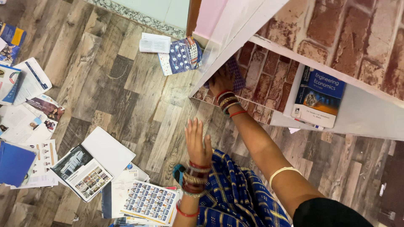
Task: The person wipes the top and interior surfaces of a shelving unit with a cloth, moving books and papers aside to reach the corners.
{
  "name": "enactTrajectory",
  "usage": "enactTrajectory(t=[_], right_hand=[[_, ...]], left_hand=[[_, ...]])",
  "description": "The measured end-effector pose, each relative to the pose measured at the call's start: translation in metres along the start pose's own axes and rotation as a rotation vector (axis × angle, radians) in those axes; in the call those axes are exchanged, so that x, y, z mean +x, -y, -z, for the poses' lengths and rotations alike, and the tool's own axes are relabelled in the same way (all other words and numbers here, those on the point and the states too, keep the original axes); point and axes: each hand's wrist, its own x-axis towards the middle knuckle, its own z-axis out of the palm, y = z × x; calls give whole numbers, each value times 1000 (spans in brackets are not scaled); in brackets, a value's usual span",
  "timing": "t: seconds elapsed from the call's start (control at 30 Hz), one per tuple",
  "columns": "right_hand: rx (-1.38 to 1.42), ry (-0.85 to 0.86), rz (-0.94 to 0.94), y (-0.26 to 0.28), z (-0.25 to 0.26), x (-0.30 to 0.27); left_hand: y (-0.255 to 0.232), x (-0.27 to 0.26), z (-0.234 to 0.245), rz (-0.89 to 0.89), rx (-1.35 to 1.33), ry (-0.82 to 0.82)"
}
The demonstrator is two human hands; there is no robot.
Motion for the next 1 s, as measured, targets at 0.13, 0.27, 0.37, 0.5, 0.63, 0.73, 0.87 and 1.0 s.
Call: enactTrajectory(t=[0.13,0.27,0.37,0.5,0.63,0.73,0.87,1.0], right_hand=[[85,-24,32,-33,5,-9],[45,-57,-67,-85,2,-25],[62,-68,-164,-137,3,-50],[81,-98,-283,-206,3,-86],[-35,-217,-287,-231,2,-110],[8,-380,-303,-208,8,-107],[75,-32,-342,-159,35,-79],[17,-12,-187,-84,27,-45]], left_hand=[[-31,91,3,-207,-28,-54],[-62,158,-6,-306,-99,-144],[-71,192,-15,-342,-196,-174],[-64,221,-23,-316,-293,-84],[-60,249,-38,-328,-249,35],[-61,241,-40,-274,-531,106],[-67,240,-46,-314,-582,6],[-67,239,-46,-296,-590,10]])
